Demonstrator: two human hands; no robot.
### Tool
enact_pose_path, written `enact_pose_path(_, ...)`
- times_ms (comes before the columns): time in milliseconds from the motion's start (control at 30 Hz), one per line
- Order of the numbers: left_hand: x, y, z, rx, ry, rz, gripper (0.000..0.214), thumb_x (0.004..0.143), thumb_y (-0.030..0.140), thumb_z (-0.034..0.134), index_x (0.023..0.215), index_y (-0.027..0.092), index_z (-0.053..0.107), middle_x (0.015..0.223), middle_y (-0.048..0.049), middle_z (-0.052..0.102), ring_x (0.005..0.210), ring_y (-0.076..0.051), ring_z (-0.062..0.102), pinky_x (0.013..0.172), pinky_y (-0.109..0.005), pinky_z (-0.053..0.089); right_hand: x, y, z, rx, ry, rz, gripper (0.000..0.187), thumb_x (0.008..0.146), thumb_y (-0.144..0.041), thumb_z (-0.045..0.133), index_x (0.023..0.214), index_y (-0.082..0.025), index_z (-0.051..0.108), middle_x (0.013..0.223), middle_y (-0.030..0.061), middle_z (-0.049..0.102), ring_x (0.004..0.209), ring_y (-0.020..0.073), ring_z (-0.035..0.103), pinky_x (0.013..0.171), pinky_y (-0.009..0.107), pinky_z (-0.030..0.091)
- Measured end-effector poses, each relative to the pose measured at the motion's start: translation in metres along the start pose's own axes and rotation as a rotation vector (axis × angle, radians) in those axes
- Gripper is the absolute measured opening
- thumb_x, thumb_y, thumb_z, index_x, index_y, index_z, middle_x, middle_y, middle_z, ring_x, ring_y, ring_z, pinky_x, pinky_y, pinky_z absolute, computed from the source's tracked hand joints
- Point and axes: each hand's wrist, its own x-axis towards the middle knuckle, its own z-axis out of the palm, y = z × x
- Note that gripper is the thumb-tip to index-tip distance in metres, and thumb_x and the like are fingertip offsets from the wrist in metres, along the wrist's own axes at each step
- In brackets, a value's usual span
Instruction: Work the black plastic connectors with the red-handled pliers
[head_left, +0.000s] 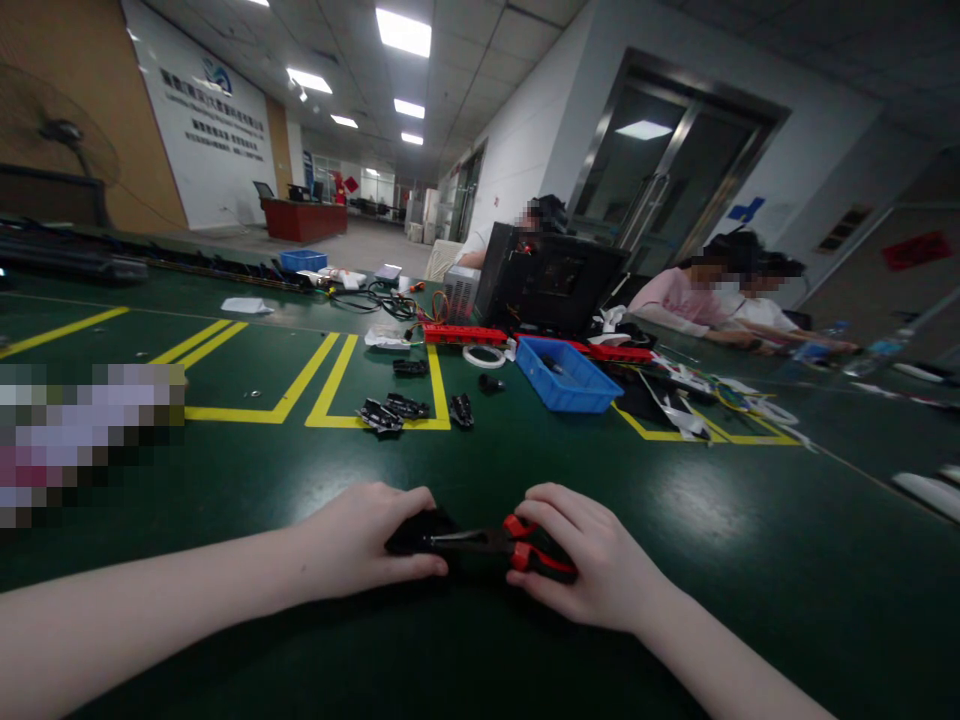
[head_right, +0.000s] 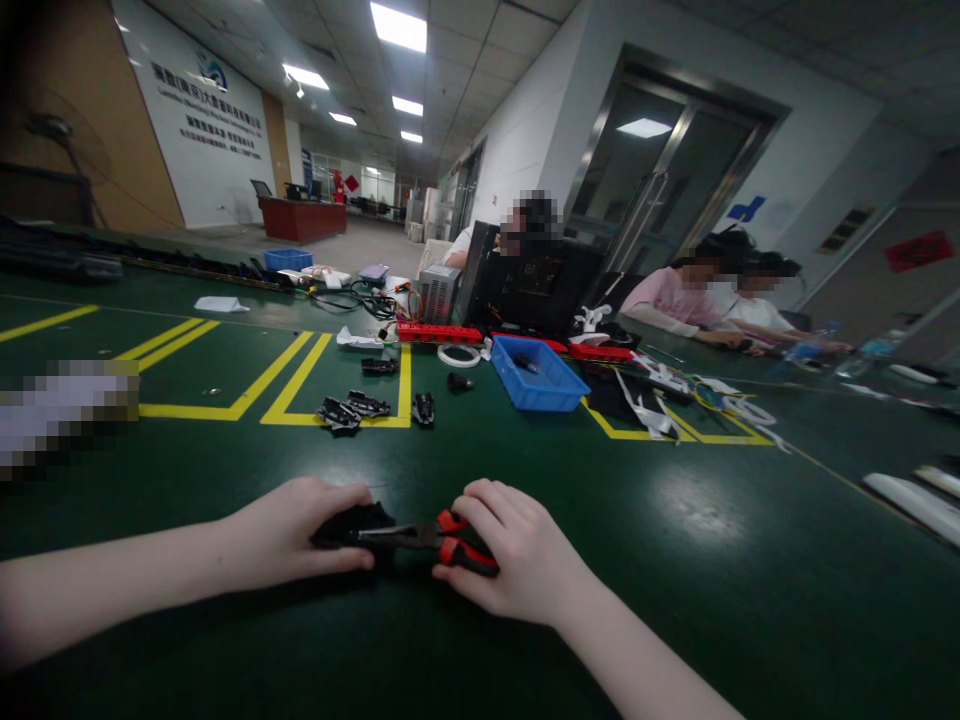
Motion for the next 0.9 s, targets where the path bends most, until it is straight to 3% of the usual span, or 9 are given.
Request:
enact_pose_path(167,-0.0004,-0.0035,0.0025,0.043,0.001,0.013,0.035,0.09,0.051,0.06,0.108,0.021,0.059,0.086,-0.0033,0.069,0.07,-0.019,0.062,0.056,-0.024,0.032,0.0014,-0.0047,0.0014,0.088,-0.056,0.073,0.036,0.078,-0.039,0.071,0.104,-0.017,0.059,0.1,0.0089,0.064,0.084,0.0193,0.064,0.071,0.032,0.053)
enact_pose_path(333,0.0008,-0.0044,0.0022,-0.016,-0.01,-0.03,0.035,0.089,0.047,0.062,0.111,0.021,0.059,0.089,-0.0031,0.07,0.072,-0.019,0.063,0.057,-0.024,0.035,0.0052,-0.0085,-0.0004,0.202,-0.189,0.227,0.029,0.08,-0.036,0.071,0.101,-0.019,0.059,0.099,0.0055,0.062,0.081,0.0169,0.061,0.068,0.03,0.051)
enact_pose_path(533,-0.0004,-0.0014,-0.0005,-0.037,-0.005,-0.017,0.035,0.09,0.051,0.06,0.106,0.021,0.061,0.085,-0.0022,0.069,0.069,-0.017,0.061,0.056,-0.023,0.033,0.0062,-0.0085,-0.0022,0.237,-0.252,0.282,0.032,0.081,-0.037,0.07,0.106,-0.021,0.059,0.101,0.0048,0.062,0.082,0.0172,0.061,0.068,0.031,0.051)
enact_pose_path(900,-0.0008,-0.0008,-0.0003,-0.011,-0.008,0.009,0.035,0.09,0.053,0.058,0.106,0.022,0.06,0.084,-0.0012,0.068,0.068,-0.017,0.06,0.056,-0.024,0.033,0.0051,-0.0024,0.0045,0.05,-0.024,0.07,0.044,0.078,-0.042,0.073,0.113,-0.019,0.061,0.105,0.0086,0.067,0.09,0.0215,0.063,0.075,0.037,0.051)
